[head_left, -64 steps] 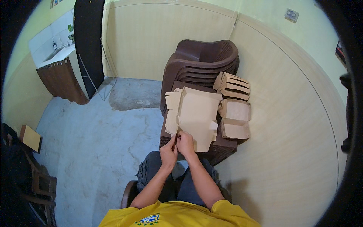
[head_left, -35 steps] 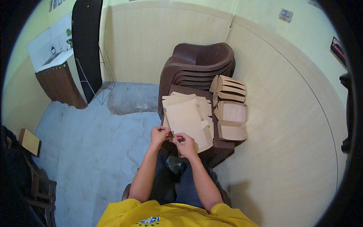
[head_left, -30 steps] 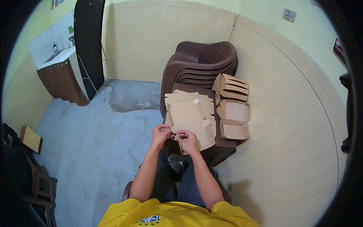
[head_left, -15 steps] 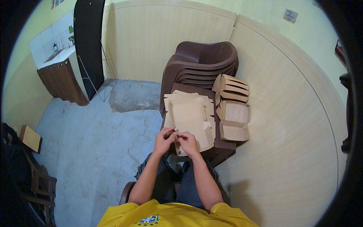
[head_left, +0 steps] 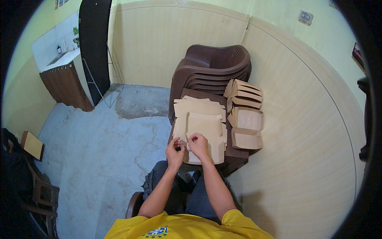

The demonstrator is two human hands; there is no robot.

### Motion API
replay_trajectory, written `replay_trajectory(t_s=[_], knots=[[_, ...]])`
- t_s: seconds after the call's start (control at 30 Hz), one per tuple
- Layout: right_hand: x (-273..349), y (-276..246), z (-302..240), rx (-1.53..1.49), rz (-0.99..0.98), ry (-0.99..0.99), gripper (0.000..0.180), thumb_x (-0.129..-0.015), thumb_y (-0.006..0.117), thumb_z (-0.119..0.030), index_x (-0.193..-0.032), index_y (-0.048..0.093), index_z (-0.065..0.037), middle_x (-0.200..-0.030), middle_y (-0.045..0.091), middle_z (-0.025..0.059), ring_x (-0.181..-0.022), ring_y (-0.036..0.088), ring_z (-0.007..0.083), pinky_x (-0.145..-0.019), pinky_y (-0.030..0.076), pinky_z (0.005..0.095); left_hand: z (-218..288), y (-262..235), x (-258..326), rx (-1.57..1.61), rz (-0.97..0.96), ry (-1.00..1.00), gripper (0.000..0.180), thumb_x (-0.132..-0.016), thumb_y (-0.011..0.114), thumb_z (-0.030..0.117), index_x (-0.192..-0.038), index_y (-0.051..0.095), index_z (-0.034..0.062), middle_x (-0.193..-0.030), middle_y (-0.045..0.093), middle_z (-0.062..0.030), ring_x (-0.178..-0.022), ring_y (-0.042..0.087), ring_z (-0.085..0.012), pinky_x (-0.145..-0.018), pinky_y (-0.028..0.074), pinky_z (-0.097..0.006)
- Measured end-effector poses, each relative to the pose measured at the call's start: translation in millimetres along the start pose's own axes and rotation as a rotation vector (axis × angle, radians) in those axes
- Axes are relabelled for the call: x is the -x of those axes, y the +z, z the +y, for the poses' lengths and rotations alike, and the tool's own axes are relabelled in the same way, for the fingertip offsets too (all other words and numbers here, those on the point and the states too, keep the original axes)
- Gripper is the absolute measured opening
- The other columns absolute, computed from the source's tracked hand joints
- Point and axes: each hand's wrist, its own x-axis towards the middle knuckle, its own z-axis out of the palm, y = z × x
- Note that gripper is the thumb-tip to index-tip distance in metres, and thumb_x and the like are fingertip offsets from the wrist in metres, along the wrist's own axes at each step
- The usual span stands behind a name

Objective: The person assembles flat cardboard pieces into small rectangular boxes by folding and interlocking tabs. Completed boxes are stacked on a brown plastic chair beside the work area.

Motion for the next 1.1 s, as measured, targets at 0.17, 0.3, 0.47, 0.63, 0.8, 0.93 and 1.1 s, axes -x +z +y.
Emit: replay_trajectory(t_s=[0.17, 0.3, 0.47, 0.63, 0.8, 0.93, 1.1], knots=[[-22, 0, -23, 0.083, 0.083, -0.157, 0.024, -0.087, 0.077, -0.027, -0.089, 0.075, -0.003, -0.081, 0.075, 0.0198, -0.077, 0.075, 0.0384, -0.074, 0.059, 0.0480, 8, 3, 9, 0.067, 0.016, 0.036, 0.028, -0.089, 0.077, -0.001, -0.117, 0.075, -0.0007, -0.097, 0.076, -0.0105, -0.088, 0.074, -0.0176, -0.082, 0.060, -0.032], [-32, 4, -27, 0.210, -0.056, -0.181, 0.029, -0.086, 0.077, -0.030, -0.092, 0.075, -0.001, -0.078, 0.074, 0.0227, -0.073, 0.072, 0.0450, -0.074, 0.060, 0.0507, 10, 3, 13, 0.054, 0.088, 0.030, 0.020, -0.090, 0.079, 0.002, -0.109, 0.077, -0.0006, -0.098, 0.077, -0.0092, -0.085, 0.074, -0.0176, -0.080, 0.060, -0.032], [-24, -8, -20, 0.009, -0.028, -0.079, 0.018, -0.085, 0.080, -0.012, -0.094, 0.075, 0.003, -0.079, 0.075, 0.0163, -0.071, 0.076, 0.0277, -0.068, 0.062, 0.0384, 10, 9, 16, 0.056, 0.149, -0.012, 0.018, -0.093, 0.080, 0.008, -0.107, 0.077, -0.0018, -0.096, 0.077, -0.0093, -0.083, 0.073, -0.0159, -0.077, 0.058, -0.031], [5, -12, -6, -0.284, -0.100, 0.123, 0.010, -0.086, 0.079, 0.002, -0.095, 0.076, 0.006, -0.084, 0.074, 0.0108, -0.075, 0.074, 0.0162, -0.067, 0.063, 0.0288, 7, 13, 15, 0.189, 0.210, -0.133, 0.019, -0.096, 0.080, 0.012, -0.108, 0.077, -0.0025, -0.091, 0.077, -0.0082, -0.083, 0.071, -0.0134, -0.078, 0.057, -0.030], [23, -7, 5, -0.362, -0.095, 0.162, 0.023, -0.082, 0.084, -0.009, -0.100, 0.080, 0.005, -0.082, 0.078, 0.0116, -0.071, 0.074, 0.0147, -0.065, 0.061, 0.0338, 5, 17, 16, 0.294, 0.214, -0.151, 0.021, -0.099, 0.077, 0.016, -0.109, 0.078, -0.0026, -0.091, 0.076, -0.0061, -0.084, 0.069, -0.0118, -0.078, 0.055, -0.028], [25, -16, 1, -0.336, -0.185, 0.169, 0.019, -0.087, 0.079, 0.004, -0.105, 0.075, 0.011, -0.095, 0.078, 0.0142, -0.080, 0.075, 0.0183, -0.072, 0.064, 0.0290, 1, 10, 13, 0.319, 0.144, -0.155, 0.026, -0.102, 0.073, 0.016, -0.119, 0.074, -0.0031, -0.093, 0.075, -0.0061, -0.083, 0.067, -0.0115, -0.077, 0.054, -0.028], [33, -22, -4, -0.462, -0.198, 0.211, 0.015, -0.086, 0.076, 0.006, -0.100, 0.076, 0.010, -0.094, 0.078, 0.0135, -0.080, 0.075, 0.0194, -0.074, 0.065, 0.0300, 0, 4, 11, 0.365, -0.004, -0.299, 0.033, -0.100, 0.074, 0.009, -0.131, 0.068, -0.0009, -0.092, 0.074, -0.0018, -0.083, 0.066, -0.0098, -0.075, 0.053, -0.028]])
